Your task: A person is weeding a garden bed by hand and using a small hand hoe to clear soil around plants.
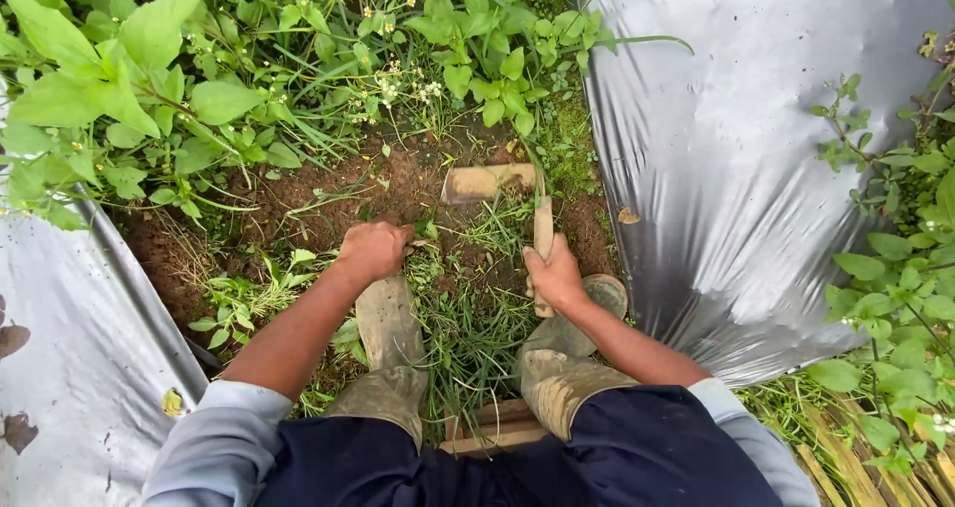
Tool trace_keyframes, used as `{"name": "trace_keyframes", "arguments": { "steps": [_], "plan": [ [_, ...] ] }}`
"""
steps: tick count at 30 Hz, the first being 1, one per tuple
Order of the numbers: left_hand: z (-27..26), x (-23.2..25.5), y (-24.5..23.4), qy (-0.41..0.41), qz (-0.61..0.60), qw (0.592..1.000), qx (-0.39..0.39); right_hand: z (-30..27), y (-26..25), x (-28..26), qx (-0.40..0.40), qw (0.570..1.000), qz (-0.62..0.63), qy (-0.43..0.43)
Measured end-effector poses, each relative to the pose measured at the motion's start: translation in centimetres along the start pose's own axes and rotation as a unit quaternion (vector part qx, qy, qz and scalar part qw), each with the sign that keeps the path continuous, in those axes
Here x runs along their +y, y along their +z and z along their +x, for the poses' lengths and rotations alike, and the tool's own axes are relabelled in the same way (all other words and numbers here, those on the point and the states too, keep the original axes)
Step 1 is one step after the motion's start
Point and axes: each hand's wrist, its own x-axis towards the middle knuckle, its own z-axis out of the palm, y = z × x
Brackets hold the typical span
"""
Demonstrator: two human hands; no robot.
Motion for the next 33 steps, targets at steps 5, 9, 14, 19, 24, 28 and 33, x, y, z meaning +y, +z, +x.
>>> {"name": "trace_keyframes", "arguments": {
  "steps": [5, 9, 14, 19, 24, 28, 33],
  "plan": [
    [-1.9, 0.0, 0.5, -0.043, -0.091, 0.995, 0.006, 5.2, 1.6, -2.4, 0.024, 0.999, 0.002, -0.045],
    [-4.4, -0.2, -1.1, -0.05, -0.121, 0.991, 0.004, -2.5, 2.6, -1.8, -0.028, 0.996, -0.081, 0.019],
    [-2.9, -1.9, -0.7, -0.031, -0.091, 0.995, 0.027, 0.3, 1.8, 0.1, -0.047, 0.989, -0.136, -0.015],
    [-1.9, -3.1, 1.8, -0.017, -0.042, 0.999, 0.025, 1.7, 1.9, -1.5, 0.019, 0.998, -0.024, -0.05],
    [-1.8, -4.4, -0.2, -0.077, -0.035, 0.996, 0.035, -2.9, 1.7, 3.3, -0.125, 0.981, -0.151, 0.006],
    [-2.3, -4.2, -1.6, -0.126, -0.055, 0.989, 0.054, -1.0, 0.9, -0.9, -0.096, 0.989, -0.115, 0.017],
    [-2.3, -3.5, -2.3, -0.089, -0.014, 0.985, 0.146, 1.2, -3.0, -1.5, -0.05, 0.996, -0.069, -0.002]
  ]
}}
